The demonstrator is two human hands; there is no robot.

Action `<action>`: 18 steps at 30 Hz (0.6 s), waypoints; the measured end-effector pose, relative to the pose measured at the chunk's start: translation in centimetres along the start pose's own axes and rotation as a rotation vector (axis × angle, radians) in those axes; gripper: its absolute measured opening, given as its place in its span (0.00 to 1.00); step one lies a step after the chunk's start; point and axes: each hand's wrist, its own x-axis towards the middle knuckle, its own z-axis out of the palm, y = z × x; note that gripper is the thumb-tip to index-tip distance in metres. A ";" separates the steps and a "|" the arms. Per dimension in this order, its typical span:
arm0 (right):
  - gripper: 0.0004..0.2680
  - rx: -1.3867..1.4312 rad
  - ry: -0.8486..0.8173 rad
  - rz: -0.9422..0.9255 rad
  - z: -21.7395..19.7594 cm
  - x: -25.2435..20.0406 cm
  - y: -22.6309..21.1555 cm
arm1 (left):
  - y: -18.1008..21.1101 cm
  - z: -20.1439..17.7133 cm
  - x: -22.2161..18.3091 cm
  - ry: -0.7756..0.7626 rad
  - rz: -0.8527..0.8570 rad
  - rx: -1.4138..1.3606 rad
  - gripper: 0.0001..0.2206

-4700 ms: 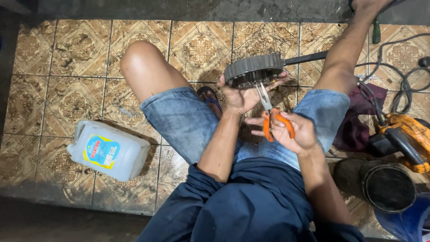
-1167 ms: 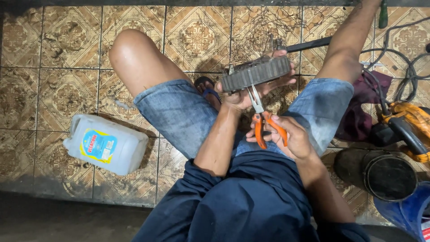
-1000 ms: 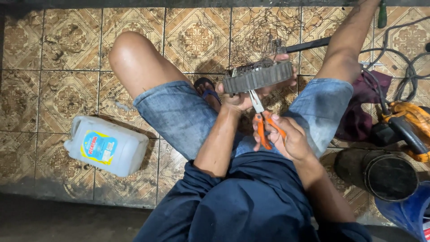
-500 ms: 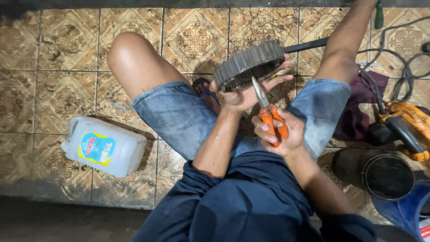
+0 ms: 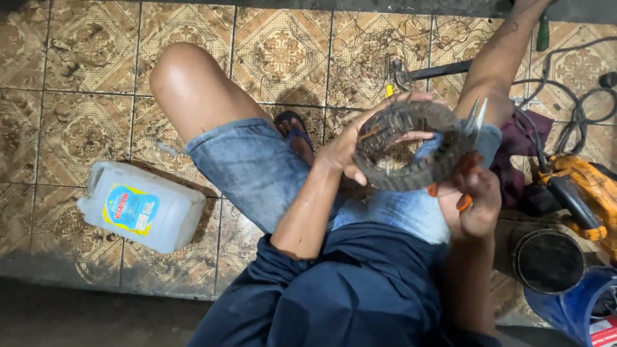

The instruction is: Stripping copper wire from a motor stator using pliers and a screwdriver for recycling.

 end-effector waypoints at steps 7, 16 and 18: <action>0.07 0.145 -0.003 -0.120 5.3 0.2 -0.4 | 0.9 0.5 0.3 0.019 -0.046 -0.046 0.67; 0.06 0.076 0.210 -0.145 9.5 2.5 -1.2 | 4.3 1.6 0.7 0.061 -0.268 -0.052 0.57; 0.02 -0.009 0.361 -0.176 13.6 3.8 -1.8 | 3.9 0.4 0.4 0.048 -0.182 0.039 0.57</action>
